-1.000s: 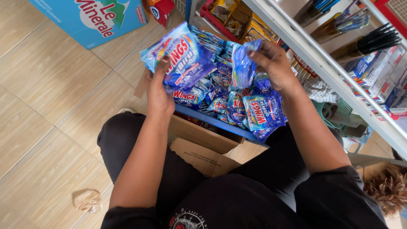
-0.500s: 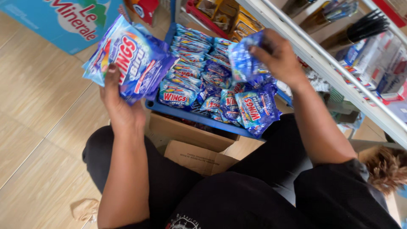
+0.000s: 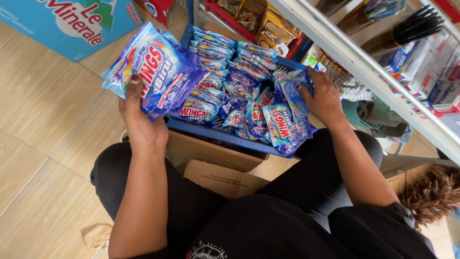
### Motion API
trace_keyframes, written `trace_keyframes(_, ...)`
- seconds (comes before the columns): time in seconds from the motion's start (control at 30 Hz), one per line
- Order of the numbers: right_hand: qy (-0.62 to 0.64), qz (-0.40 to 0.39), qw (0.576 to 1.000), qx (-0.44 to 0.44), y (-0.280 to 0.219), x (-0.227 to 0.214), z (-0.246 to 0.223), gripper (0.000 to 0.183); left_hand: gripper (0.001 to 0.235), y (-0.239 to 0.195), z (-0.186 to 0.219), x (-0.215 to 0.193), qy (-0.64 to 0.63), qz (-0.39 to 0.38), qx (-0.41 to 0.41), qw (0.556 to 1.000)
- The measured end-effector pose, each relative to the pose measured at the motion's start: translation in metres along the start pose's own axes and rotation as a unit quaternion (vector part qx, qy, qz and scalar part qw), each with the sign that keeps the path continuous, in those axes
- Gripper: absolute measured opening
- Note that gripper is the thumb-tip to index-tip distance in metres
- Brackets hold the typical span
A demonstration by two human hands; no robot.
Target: The person sits on the floor and arranges multiple blue snack packets labeled 'Wings' into a blue plastic crate. They pick up packets, align them, and place them neatly in rows within the crate.
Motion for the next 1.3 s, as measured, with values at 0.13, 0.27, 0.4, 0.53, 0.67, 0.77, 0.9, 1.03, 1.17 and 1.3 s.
trace_keyframes(0.13, 0.025, -0.048, 0.996, 0.065, 0.0, -0.008, -0.008, 0.067, 0.06, 0.001, -0.005, 0.0, -0.009, -0.006, -0.006, 1.0)
trace_keyframes(0.27, -0.113, 0.043, 0.993, 0.001, -0.002, -0.029, -0.039, 0.07, 0.058, 0.002, -0.008, 0.004, -0.01, -0.017, -0.004, 1.0)
trace_keyframes(0.4, -0.015, 0.062, 0.994, -0.094, -0.008, -0.024, -0.075, 0.05, 0.057, 0.004, -0.011, 0.005, -0.016, -0.007, -0.021, 1.0)
trace_keyframes(0.53, 0.069, -0.152, 0.971, -0.174, 0.003, 0.047, -0.128, 0.04, 0.057, 0.003, -0.012, 0.008, -0.016, -0.013, -0.03, 0.999)
trace_keyframes(0.67, -0.116, -0.192, 0.958, -0.18, 0.013, 0.101, -0.157, 0.05, 0.058, 0.002, -0.01, 0.009, -0.025, -0.023, -0.022, 0.999)
trace_keyframes(0.77, -0.174, -0.16, 0.955, -0.178, 0.018, 0.118, -0.161, 0.056, 0.059, 0.0, -0.008, 0.008, -0.026, -0.022, -0.03, 0.999)
trace_keyframes(0.9, -0.184, -0.21, 0.943, -0.182, 0.024, 0.13, -0.156, 0.04, 0.057, -0.003, -0.002, 0.007, -0.026, -0.032, -0.034, 0.999)
trace_keyframes(1.03, -0.071, -0.134, 0.975, -0.161, 0.033, 0.114, -0.144, 0.015, 0.058, -0.006, -0.002, 0.006, -0.029, -0.029, -0.035, 0.999)
trace_keyframes(1.17, 0.267, -0.084, 0.958, -0.065, 0.04, 0.078, -0.107, 0.014, 0.06, -0.007, -0.001, 0.005, -0.028, -0.027, -0.039, 0.998)
trace_keyframes(1.3, 0.471, -0.023, 0.88, -0.051, 0.043, 0.038, -0.077, 0.014, 0.061, -0.007, -0.001, 0.007, -0.022, -0.024, -0.043, 0.999)
Point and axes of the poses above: each hand's wrist, its own y-axis towards the middle knuckle, its own x-axis out of the palm, z = x × y, the point moved 4 cm from there along y, towards the middle knuckle, and after that the axes turned 12 degrees about -z, right-handed, at the moved point
